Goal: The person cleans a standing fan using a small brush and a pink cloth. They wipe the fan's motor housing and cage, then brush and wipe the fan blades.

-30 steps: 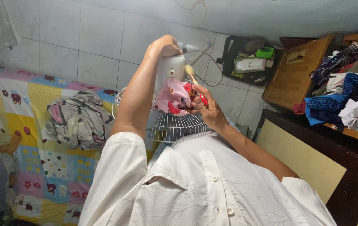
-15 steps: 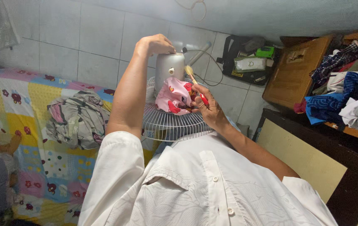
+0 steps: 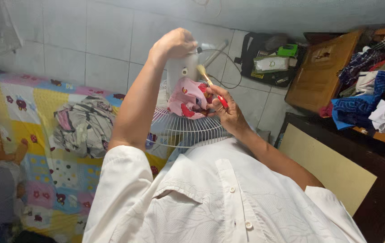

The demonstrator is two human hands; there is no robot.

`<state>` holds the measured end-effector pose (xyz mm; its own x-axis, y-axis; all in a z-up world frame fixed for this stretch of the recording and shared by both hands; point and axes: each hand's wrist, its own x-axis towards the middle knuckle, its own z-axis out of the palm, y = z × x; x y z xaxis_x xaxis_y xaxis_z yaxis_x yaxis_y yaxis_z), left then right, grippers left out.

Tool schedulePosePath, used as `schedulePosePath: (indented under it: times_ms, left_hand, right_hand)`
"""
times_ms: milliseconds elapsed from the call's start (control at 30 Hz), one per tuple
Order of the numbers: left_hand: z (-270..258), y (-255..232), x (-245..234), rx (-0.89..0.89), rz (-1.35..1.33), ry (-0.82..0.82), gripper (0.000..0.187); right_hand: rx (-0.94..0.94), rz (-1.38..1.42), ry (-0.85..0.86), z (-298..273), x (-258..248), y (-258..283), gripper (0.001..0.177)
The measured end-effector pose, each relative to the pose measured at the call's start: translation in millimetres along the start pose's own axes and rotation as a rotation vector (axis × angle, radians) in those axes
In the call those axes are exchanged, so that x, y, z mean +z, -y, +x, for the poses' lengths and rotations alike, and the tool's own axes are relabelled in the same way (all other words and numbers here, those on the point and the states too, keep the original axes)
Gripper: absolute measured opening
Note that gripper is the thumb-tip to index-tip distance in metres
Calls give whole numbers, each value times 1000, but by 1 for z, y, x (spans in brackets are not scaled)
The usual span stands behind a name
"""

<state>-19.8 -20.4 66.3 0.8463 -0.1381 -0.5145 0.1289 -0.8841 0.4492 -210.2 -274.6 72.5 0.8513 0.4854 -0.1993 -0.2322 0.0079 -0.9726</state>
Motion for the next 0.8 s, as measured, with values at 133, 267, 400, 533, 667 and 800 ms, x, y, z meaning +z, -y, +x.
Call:
schedulePosePath:
  times_ms: [133,267,400,533,667,800]
  left_hand:
    - [-80,-16,-14,148,185,-343,35]
    - [-180,-33,16,104,161,180,38]
    - [-223,-28,28,366,110,-173,16]
    - [-276,-9,26,195,25,-314,17]
    - [-329,7,32,27,-18,-662,13]
    - [-353,27,46,-35,-291,-1072,12]
  right_hand:
    - [31,80,28,1,-3,6,57]
    - [60,110,29,1,-8,14,56]
    - [-96,-15,17,1,-6,33,53]
    - [-233,-137,186,11,-3,56,40]
    - [-255,-592,192,32,5,73,26]
    - [-238,-668,105,43,12,86,23]
